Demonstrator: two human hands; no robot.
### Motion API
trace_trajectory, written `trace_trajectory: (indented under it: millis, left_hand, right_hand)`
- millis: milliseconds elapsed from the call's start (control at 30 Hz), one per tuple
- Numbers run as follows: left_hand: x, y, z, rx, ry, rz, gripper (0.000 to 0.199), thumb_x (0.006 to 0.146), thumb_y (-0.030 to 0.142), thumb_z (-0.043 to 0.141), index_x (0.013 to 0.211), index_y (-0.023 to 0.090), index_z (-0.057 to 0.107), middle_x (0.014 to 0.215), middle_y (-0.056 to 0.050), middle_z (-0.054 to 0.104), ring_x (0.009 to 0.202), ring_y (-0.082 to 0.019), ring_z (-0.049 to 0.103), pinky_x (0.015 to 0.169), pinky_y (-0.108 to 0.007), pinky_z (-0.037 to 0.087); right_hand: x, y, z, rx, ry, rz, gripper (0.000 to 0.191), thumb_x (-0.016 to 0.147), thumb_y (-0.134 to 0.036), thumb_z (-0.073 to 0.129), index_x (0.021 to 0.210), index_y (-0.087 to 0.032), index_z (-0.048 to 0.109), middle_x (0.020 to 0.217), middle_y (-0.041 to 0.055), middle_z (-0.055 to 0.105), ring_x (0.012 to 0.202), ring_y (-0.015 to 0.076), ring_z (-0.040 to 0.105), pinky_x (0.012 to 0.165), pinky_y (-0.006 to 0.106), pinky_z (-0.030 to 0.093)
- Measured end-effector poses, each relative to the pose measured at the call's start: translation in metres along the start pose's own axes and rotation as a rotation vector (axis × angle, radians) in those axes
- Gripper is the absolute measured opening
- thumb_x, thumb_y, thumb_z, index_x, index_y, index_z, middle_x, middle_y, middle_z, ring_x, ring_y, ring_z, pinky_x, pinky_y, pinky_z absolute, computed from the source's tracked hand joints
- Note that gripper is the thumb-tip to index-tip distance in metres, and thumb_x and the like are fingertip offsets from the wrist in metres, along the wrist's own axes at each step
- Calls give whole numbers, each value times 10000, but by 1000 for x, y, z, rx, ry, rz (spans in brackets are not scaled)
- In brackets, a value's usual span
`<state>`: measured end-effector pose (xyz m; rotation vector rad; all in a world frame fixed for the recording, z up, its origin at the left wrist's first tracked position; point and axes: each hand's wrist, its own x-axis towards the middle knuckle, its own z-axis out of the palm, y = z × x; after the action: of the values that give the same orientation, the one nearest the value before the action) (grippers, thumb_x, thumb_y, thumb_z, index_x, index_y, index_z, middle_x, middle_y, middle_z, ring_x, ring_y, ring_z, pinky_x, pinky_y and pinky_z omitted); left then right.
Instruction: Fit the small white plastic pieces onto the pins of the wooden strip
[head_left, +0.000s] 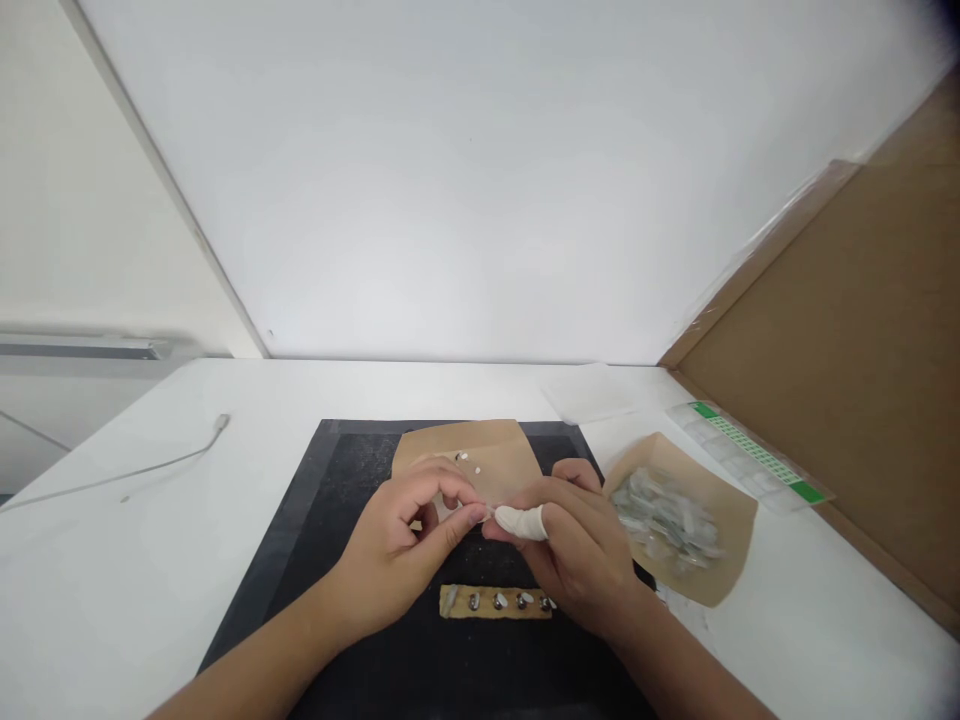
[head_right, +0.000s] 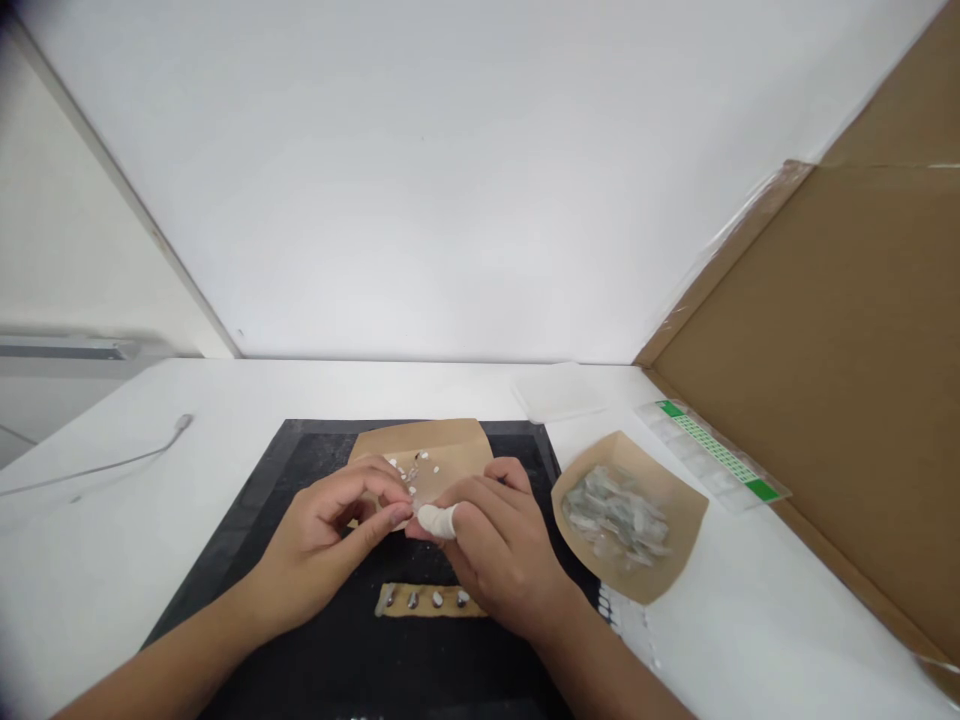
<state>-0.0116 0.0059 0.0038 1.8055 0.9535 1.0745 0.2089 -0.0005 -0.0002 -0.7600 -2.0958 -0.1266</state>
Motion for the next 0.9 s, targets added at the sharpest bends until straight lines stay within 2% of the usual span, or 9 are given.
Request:
trace_trajectory:
  millis: [100,200,333,533,633,767,900]
  left_hand:
    - [-1,-2,-2,106,-10,130,147,1041,264,578,972,217,699,957,-42,699,807,-150,615,652,-258,464]
    - [-1,-1,-3,157,-41,198,149,1058,229,513,1001,213,649,977,-52,670,876,-173,602,724,-286,475]
    - [-1,-1,-4,155,-32,158,170,1084,254,459,1009,215,607,944,-42,633,835,-170,566,740,-300,457]
    - [-4,-5,-2,111,-16,54,203,1088,332,475,1012,211,619,921,-35,625,731,-150,526,632,-267,423]
    - [-2,-5,-2,98,-12,72,206,1078,328,499,1021,214,661,922,-35,654,745,-147,560,630,-261,442]
    - [0,-2,-2,49,-35,125,200,1070,285,524,1050,232,716,994,-43,711,868,-159,646,695,-263,493]
    - [1,1,-2,17,-41,105,167,1044,275,595,1076,267,759,984,-31,728,852,-157,652,686,-257,508]
  right_hand:
    - [2,-2,2,33,18,17,210,963,-111,705,889,-224,545,817,1,726,667,158,629,749,381,404]
    - [2,-3,4,77,28,68,194,974,-121,694,901,-218,542,801,0,700,665,151,604,753,373,413]
    - [1,-5,7,111,46,110,212,980,-137,689,881,-223,521,801,-5,680,656,143,574,734,362,412]
    - [2,-5,5,50,116,76,209,979,-143,708,875,-220,543,779,-5,705,642,139,600,732,374,399]
    - [3,-4,3,-9,111,30,216,962,-115,720,877,-218,551,785,-6,742,619,134,631,726,380,376]
    - [2,-3,0,-63,90,2,232,952,-119,742,874,-228,553,795,-18,774,614,145,679,733,394,373]
    - [-1,-2,-1,-101,66,-19,232,947,-124,754,884,-232,559,827,-15,790,628,153,699,742,402,379]
